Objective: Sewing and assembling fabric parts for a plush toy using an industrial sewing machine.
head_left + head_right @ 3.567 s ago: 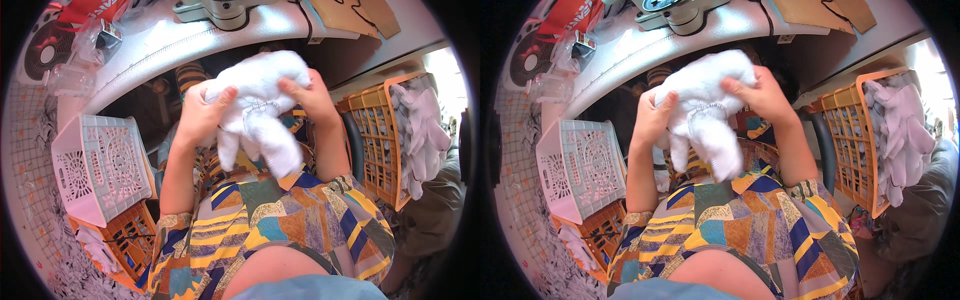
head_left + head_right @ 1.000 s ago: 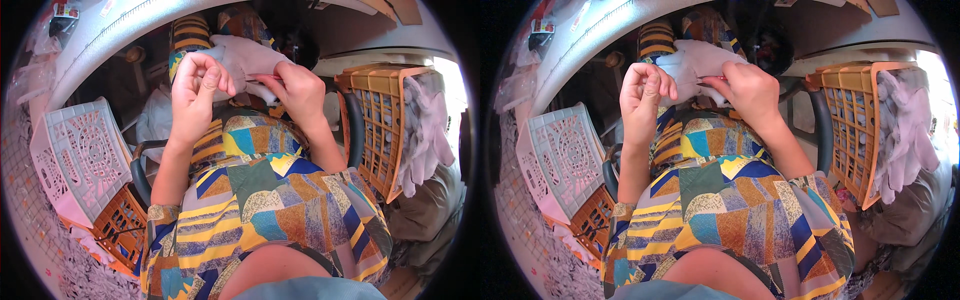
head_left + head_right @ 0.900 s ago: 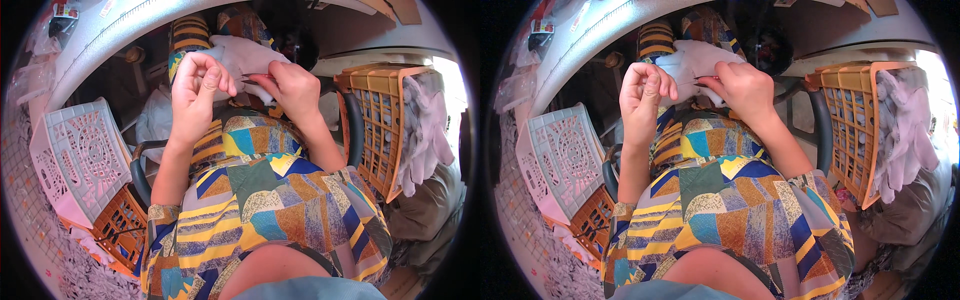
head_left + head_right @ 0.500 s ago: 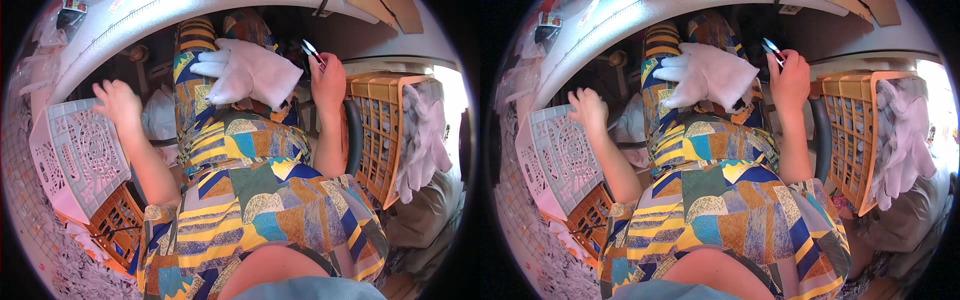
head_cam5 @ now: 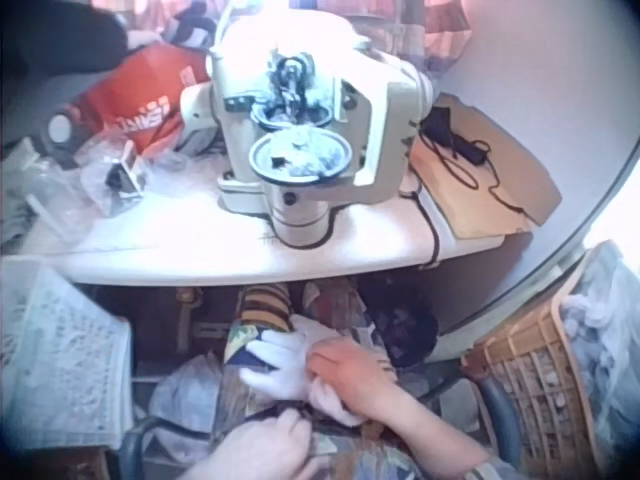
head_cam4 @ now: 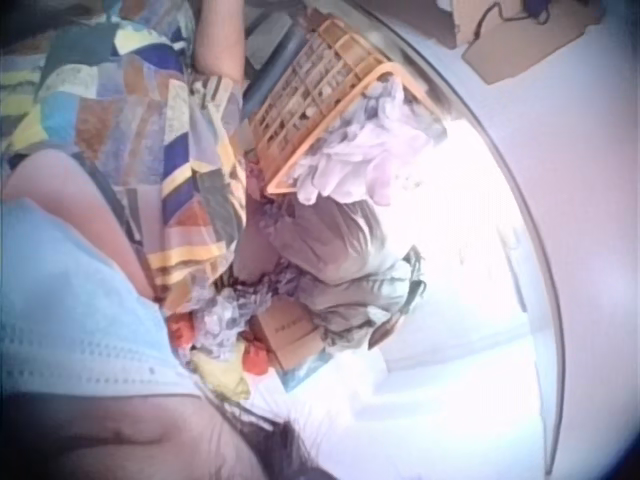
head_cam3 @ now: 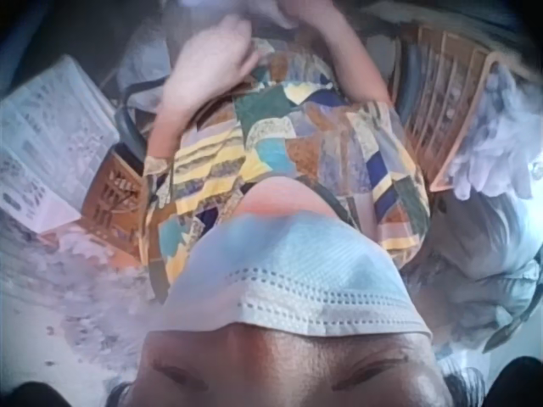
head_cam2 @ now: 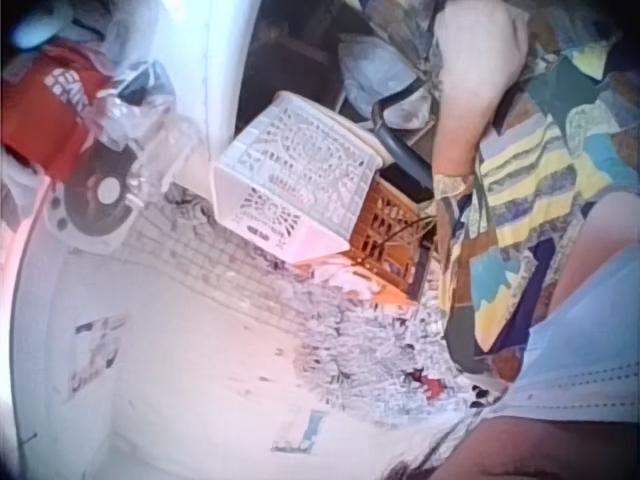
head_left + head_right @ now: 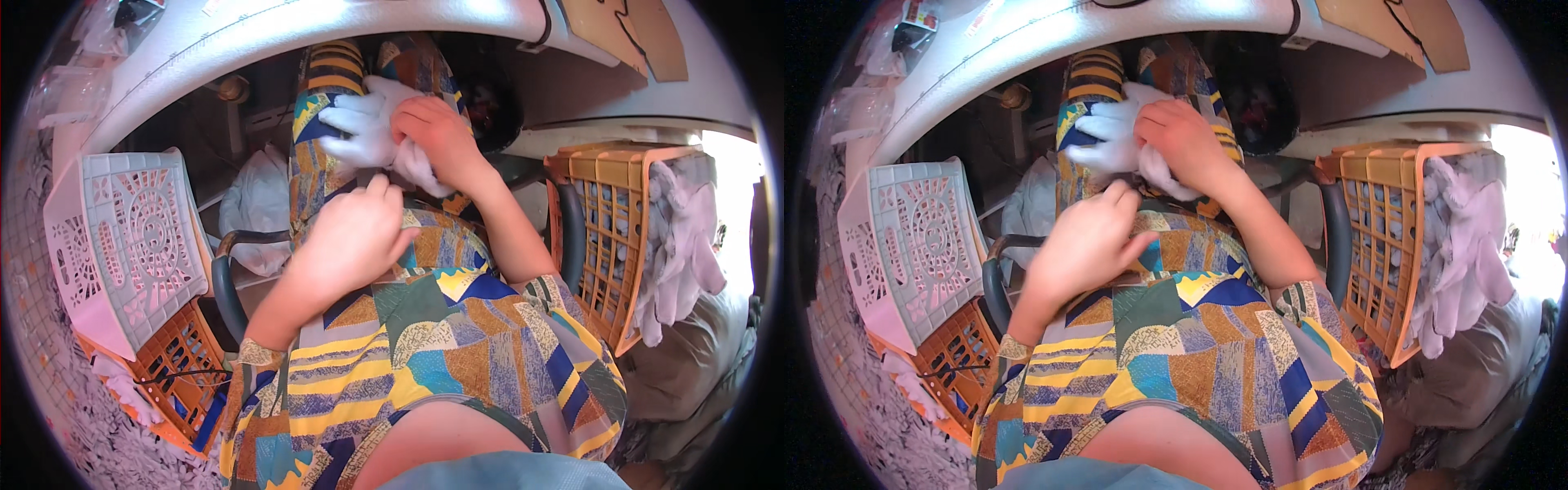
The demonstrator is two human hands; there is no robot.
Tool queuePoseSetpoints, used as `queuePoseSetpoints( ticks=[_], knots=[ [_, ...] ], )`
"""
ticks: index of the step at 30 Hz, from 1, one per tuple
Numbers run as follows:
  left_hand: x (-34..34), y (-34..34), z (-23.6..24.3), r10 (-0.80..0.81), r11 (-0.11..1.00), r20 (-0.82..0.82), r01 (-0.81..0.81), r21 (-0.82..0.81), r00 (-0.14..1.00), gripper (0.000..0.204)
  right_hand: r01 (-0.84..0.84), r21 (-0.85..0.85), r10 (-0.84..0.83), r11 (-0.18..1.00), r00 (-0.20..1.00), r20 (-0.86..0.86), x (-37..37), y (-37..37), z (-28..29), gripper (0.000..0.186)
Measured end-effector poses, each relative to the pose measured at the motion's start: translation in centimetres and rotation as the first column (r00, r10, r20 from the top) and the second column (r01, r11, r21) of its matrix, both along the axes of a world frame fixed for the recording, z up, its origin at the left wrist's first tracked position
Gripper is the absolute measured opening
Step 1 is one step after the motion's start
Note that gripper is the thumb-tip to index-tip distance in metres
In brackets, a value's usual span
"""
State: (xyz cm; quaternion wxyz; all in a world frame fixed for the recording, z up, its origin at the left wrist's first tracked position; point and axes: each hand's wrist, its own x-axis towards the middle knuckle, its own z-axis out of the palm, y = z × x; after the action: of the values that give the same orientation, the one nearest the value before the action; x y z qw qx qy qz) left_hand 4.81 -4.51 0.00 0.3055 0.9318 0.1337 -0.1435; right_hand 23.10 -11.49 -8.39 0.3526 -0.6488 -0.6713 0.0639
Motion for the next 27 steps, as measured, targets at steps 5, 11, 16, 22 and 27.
queuePoseSetpoints(
  ticks=[5,11,16,22,27],
  knots=[
    [1.9,0.1,-1.7,0.231,0.918,0.622,-0.380,0.116,0.748,0.066,0.110,0.107,-0.068,0.988,0.937,-0.341,-1.2,1.2,2.0,0.019],
    [3.9,1.5,-2.4,0.142,0.887,0.889,-0.455,0.080,0.434,0.034,0.387,0.431,-0.246,0.815,0.905,-0.347,-2.7,1.8,4.1,0.024],
    [4.6,0.1,-1.7,0.088,0.945,0.942,-0.326,0.024,0.323,0.025,0.618,0.296,-0.403,0.728,0.736,-0.544,-2.6,3.2,6.0,0.038],
    [4.2,-1.6,-0.8,0.210,0.965,0.911,-0.224,-0.135,0.355,0.039,0.582,0.240,-0.206,0.777,0.595,-0.777,-3.4,2.6,8.3,0.055],
    [5.3,-2.0,-3.2,0.157,0.923,0.965,-0.379,-0.068,0.210,0.049,0.582,0.411,-0.018,0.702,0.591,-0.807,-2.9,2.0,7.5,0.045]
  ],
)
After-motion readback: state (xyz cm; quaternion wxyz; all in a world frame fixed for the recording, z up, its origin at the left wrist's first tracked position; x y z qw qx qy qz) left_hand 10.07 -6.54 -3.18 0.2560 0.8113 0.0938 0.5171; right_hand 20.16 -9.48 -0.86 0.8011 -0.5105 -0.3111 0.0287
